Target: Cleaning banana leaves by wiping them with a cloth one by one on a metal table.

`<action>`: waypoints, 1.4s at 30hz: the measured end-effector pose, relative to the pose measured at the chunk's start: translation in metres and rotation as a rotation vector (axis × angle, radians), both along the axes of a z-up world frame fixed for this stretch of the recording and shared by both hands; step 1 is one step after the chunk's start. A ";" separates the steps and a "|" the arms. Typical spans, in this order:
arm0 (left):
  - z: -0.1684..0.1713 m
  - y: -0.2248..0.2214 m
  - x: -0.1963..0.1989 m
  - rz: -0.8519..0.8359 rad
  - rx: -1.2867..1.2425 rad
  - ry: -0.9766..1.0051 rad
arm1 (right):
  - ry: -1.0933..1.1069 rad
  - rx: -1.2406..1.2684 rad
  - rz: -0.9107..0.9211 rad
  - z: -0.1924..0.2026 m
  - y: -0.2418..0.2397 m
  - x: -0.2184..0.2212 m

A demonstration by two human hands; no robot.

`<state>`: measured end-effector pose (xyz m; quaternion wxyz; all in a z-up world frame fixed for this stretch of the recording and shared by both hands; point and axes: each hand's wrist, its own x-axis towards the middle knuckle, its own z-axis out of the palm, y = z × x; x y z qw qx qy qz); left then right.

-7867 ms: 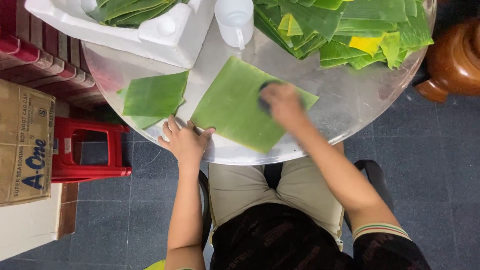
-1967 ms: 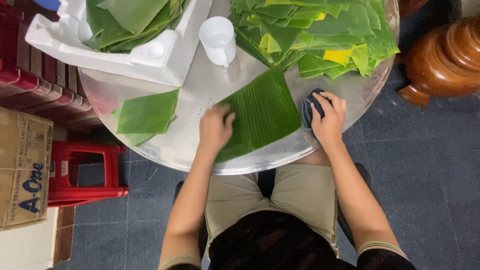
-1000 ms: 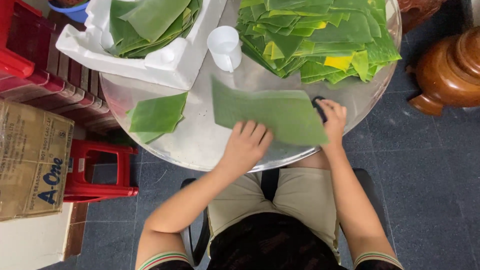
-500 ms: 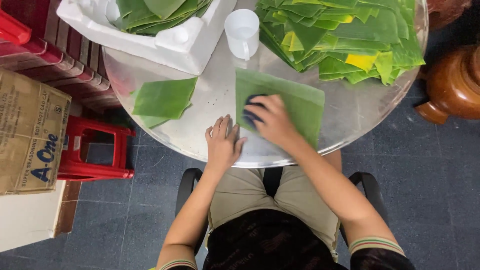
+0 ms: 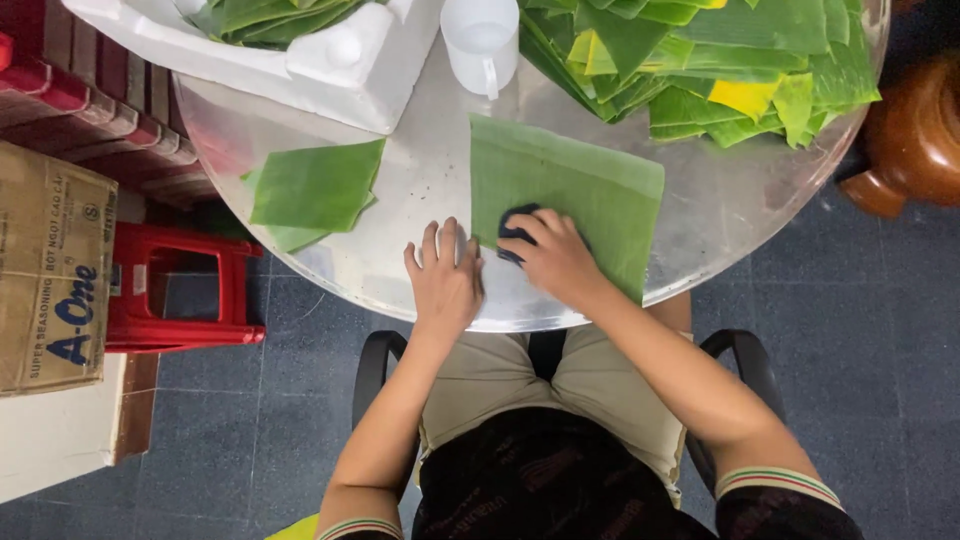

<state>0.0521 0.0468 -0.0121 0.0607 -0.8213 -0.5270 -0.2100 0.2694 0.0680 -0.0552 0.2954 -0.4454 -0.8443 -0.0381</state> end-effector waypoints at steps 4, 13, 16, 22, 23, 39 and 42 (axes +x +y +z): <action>0.005 0.000 0.002 -0.001 0.004 0.033 | -0.021 0.004 -0.042 -0.001 -0.043 0.051; 0.001 -0.008 0.014 -0.011 -0.013 0.014 | 0.108 -0.081 -0.234 0.024 -0.101 0.131; 0.002 -0.013 0.020 -0.058 0.022 -0.109 | 0.196 0.035 -0.223 0.056 -0.079 0.107; -0.010 -0.028 0.024 -0.112 0.000 -0.129 | 0.186 0.120 0.127 0.058 0.015 -0.008; -0.011 -0.027 0.019 -0.112 -0.001 -0.128 | 0.188 0.120 0.127 0.045 0.023 -0.021; -0.002 -0.027 -0.012 0.027 -0.038 -0.153 | -0.186 -0.022 0.267 0.008 0.122 -0.069; 0.001 -0.028 -0.011 0.039 -0.038 -0.160 | -0.179 -0.026 0.179 0.024 0.156 -0.076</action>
